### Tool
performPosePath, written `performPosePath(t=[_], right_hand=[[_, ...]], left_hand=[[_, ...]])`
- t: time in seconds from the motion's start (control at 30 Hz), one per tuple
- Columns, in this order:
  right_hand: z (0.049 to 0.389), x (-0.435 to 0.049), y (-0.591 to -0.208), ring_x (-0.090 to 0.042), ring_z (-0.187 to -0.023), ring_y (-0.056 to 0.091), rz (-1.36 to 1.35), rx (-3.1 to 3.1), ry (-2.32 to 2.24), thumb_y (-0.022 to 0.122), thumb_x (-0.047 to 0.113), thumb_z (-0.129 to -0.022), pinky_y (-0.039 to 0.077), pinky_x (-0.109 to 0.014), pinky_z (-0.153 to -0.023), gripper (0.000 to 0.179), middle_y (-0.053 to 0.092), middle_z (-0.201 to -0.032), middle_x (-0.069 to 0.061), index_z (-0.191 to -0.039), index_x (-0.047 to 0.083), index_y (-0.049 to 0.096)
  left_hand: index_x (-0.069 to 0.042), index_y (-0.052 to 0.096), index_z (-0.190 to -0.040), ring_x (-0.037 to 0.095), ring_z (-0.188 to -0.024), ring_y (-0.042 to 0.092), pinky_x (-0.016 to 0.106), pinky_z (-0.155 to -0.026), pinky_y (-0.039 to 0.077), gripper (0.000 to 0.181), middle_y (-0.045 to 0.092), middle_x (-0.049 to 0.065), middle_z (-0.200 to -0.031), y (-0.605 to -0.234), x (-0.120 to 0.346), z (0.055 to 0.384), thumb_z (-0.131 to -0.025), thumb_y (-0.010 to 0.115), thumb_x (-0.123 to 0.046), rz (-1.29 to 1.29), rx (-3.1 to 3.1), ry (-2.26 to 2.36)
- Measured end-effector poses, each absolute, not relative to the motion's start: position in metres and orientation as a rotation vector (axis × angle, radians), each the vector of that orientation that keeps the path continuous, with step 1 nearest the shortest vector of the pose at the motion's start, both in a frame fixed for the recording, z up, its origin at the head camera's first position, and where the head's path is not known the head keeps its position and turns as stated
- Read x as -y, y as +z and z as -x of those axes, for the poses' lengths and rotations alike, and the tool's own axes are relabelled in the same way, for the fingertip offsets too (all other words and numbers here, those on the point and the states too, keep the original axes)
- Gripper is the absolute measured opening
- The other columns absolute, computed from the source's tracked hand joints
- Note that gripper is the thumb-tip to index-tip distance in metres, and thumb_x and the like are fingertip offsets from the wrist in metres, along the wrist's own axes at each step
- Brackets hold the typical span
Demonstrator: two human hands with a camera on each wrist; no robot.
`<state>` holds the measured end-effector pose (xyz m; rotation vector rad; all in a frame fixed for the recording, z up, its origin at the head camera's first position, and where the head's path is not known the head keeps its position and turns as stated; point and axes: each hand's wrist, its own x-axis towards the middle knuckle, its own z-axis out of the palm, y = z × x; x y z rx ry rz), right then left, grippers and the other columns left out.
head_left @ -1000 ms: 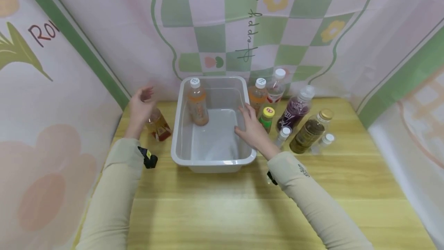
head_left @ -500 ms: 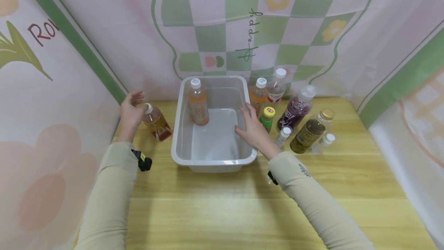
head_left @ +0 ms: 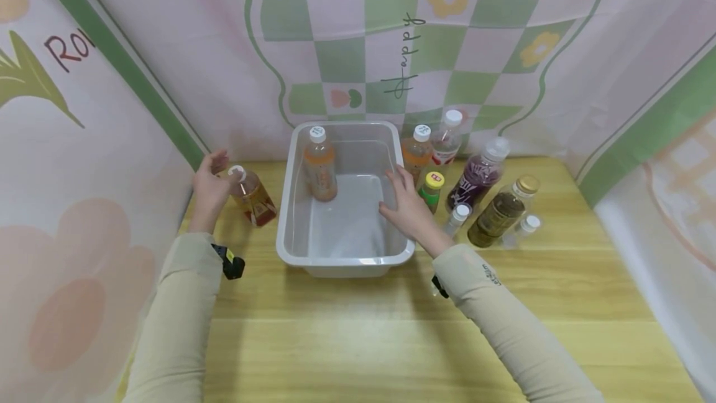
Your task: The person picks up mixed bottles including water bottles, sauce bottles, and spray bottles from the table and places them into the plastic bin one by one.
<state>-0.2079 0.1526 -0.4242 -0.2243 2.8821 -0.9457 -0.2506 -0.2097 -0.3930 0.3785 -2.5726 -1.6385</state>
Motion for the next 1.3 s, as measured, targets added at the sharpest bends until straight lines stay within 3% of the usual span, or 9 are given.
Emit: performPosePath(t=[0.27,0.67,0.93,1.3], right_hand=[[0.207,-0.152,-0.423,-0.046,-0.116,0.054,0.209,-2.866,-0.950,0.057,0.027,-0.091,0.053,-0.056,-0.094,0.073,0.002,-0.161,-0.015,-0.151,0.009,0.020],[0.207,-0.153,-0.423,-0.045,-0.113,0.056,0.222,-2.875,-0.951,0.057,0.027,-0.091,0.055,-0.054,-0.092,0.072,0.002,-0.161,-0.014,-0.151,0.009,0.021],[0.206,-0.152,-0.422,-0.040,-0.096,0.062,0.208,-2.858,-0.944,0.057,0.028,-0.091,0.060,-0.047,-0.082,0.074,0.001,-0.161,-0.013,-0.152,0.011,0.018],[0.207,-0.153,-0.423,-0.045,-0.115,0.055,0.197,-2.856,-0.950,0.057,0.028,-0.091,0.056,-0.053,-0.092,0.074,0.000,-0.161,-0.013,-0.152,0.010,0.019]], left_hand=[[-0.013,0.032,-0.147,0.030,-0.138,0.036,0.044,-0.118,0.034,0.069,0.040,0.014,-0.149,-0.398,0.208,0.250,-0.086,0.062,-0.006,-0.386,2.610,-1.609],[-0.008,0.031,-0.147,0.033,-0.136,0.041,0.044,-0.118,0.035,0.067,0.041,0.018,-0.147,-0.403,0.207,0.249,-0.086,0.058,-0.001,-0.345,2.573,-1.613],[-0.009,0.027,-0.149,0.032,-0.136,0.040,0.042,-0.113,0.042,0.070,0.040,0.018,-0.147,-0.406,0.207,0.249,-0.086,0.056,0.002,-0.377,2.561,-1.670],[-0.014,0.024,-0.150,0.029,-0.135,0.043,0.038,-0.109,0.047,0.077,0.039,0.014,-0.147,-0.411,0.202,0.249,-0.084,0.058,0.006,-0.428,2.521,-1.705]])
